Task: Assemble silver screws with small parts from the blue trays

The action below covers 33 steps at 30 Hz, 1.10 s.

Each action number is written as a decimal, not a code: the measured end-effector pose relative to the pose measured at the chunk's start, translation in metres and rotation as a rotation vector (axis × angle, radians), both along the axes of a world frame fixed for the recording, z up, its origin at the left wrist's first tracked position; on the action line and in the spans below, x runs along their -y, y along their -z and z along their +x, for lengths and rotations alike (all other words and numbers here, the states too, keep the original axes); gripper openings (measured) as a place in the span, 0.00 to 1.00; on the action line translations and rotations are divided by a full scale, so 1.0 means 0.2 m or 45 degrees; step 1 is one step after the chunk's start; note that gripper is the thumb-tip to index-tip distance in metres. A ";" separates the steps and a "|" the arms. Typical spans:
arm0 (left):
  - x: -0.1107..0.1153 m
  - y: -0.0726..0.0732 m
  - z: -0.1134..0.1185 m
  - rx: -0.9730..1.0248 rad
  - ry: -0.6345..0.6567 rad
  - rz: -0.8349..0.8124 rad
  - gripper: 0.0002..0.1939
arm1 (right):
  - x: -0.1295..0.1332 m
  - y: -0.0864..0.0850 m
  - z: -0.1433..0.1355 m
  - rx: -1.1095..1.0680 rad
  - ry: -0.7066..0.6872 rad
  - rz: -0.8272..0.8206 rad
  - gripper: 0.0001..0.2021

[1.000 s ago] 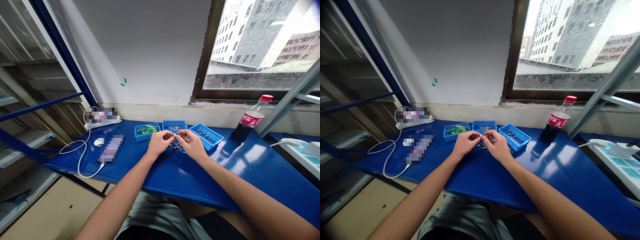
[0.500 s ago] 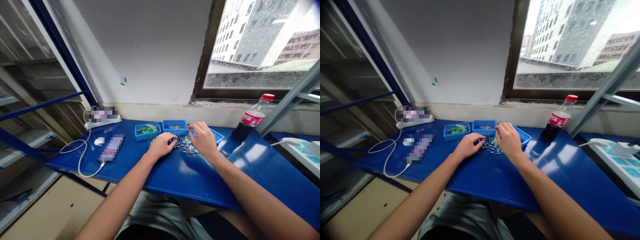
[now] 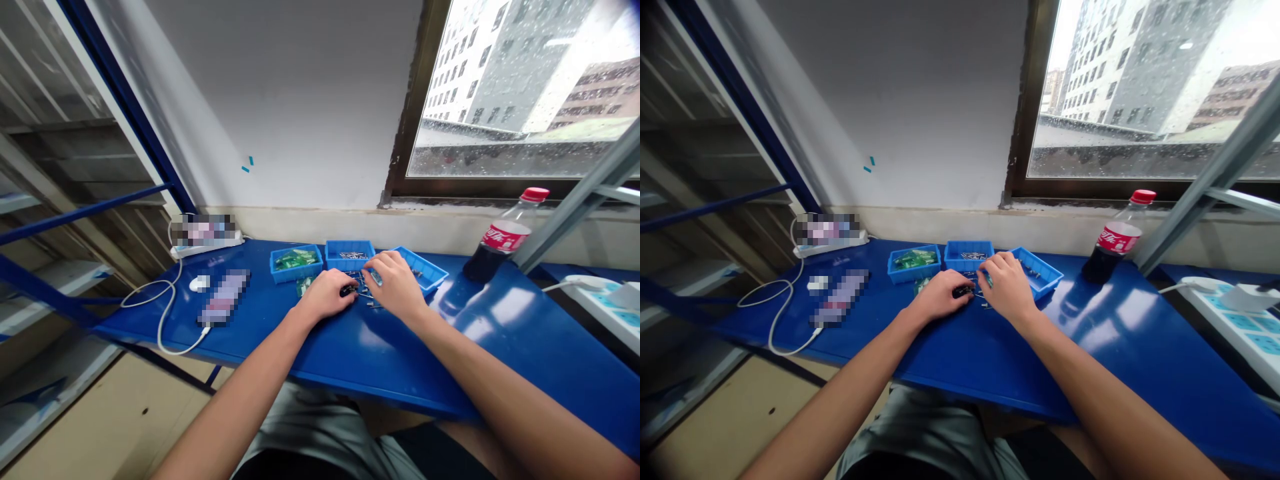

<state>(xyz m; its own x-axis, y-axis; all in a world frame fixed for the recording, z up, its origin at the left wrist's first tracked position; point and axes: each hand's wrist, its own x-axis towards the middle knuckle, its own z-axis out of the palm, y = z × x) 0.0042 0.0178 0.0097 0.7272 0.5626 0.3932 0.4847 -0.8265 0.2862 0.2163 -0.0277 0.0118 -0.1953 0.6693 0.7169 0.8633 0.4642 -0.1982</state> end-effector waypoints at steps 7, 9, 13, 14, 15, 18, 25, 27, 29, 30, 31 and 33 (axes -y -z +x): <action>0.03 -0.02 0.02 -0.099 -0.009 0.100 0.11 | 0.00 0.04 -0.03 -0.095 -0.109 -0.087 0.05; 0.02 -0.02 0.02 -0.091 -0.012 0.100 0.10 | -0.01 0.04 -0.03 -0.114 -0.116 -0.099 0.04; -0.01 0.00 0.01 -0.057 -0.003 0.094 0.10 | -0.01 0.04 -0.03 -0.127 -0.124 -0.110 0.04; -0.01 0.01 0.00 -0.050 0.000 0.094 0.11 | -0.01 0.04 -0.03 -0.126 -0.122 -0.114 0.04; -0.02 0.01 0.00 -0.047 0.000 0.093 0.11 | -0.01 0.04 -0.03 -0.123 -0.121 -0.119 0.04; -0.02 0.01 -0.01 -0.052 -0.029 0.090 0.08 | -0.02 0.05 -0.03 -0.112 -0.127 -0.125 0.05; -0.03 0.00 -0.02 -0.051 -0.018 0.017 0.12 | -0.02 0.06 -0.02 -0.111 -0.116 -0.158 0.06; -0.02 0.01 -0.02 -0.036 -0.019 0.009 0.13 | -0.02 0.06 -0.02 -0.114 -0.115 -0.166 0.05; -0.02 0.01 -0.01 -0.017 -0.012 0.006 0.15 | -0.02 0.06 -0.03 -0.117 -0.112 -0.175 0.05; -0.02 0.01 -0.01 -0.011 0.000 0.006 0.16 | -0.01 0.06 -0.03 -0.118 -0.110 -0.179 0.06; -0.02 0.01 -0.01 -0.014 0.016 0.007 0.17 | -0.01 0.06 -0.03 -0.120 -0.110 -0.183 0.06; -0.02 0.01 -0.01 -0.048 0.044 0.022 0.18 | -0.01 0.06 -0.03 -0.127 -0.110 -0.189 0.06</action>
